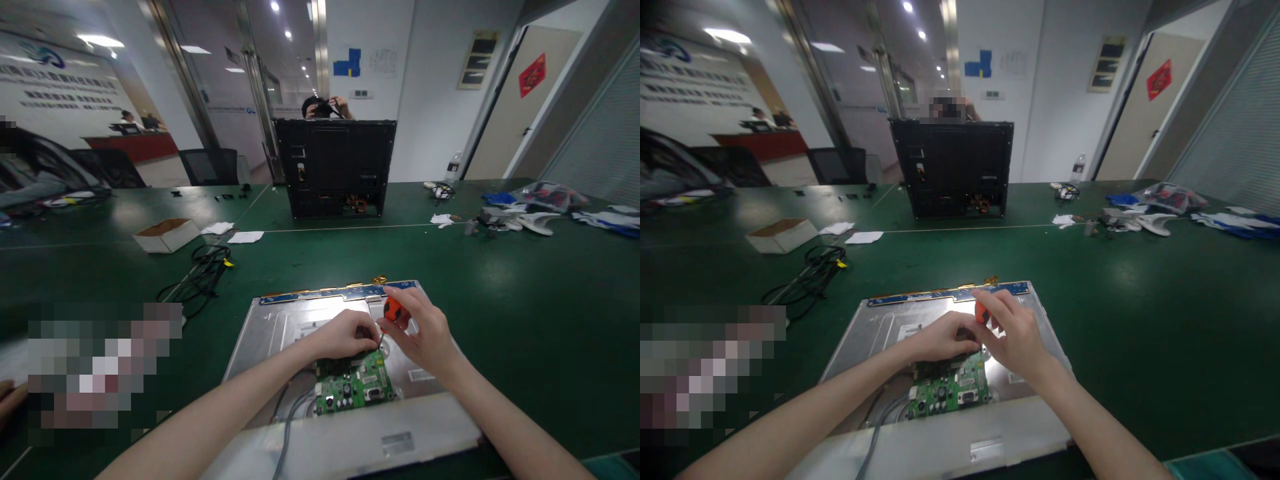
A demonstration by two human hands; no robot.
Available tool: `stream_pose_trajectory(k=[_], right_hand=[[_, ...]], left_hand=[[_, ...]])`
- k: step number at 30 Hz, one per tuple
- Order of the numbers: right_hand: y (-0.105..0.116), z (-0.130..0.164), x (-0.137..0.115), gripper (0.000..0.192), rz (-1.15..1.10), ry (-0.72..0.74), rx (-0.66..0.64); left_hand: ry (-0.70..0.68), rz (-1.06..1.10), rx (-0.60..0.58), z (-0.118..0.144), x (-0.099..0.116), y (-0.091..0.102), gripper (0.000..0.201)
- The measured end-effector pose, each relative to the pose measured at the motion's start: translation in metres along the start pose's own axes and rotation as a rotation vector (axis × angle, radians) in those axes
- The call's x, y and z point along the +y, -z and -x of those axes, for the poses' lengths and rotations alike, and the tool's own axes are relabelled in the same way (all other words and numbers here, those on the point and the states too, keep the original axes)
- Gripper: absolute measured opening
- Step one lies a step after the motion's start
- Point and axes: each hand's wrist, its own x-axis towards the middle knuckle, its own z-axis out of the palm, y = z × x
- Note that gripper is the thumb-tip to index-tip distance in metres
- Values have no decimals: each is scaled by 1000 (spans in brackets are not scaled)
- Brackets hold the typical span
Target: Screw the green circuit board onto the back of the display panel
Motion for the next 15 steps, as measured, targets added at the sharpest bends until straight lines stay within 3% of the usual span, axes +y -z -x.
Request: stream_pose_trajectory(k=[9, 15], right_hand=[[-2, -1, -2, 48, -8, 3, 27], [-1, 0, -5, 42, 9, -2, 53]], left_hand=[[5, 4, 9, 0, 1, 1, 9], [9, 19, -22, 0, 2, 2, 11]])
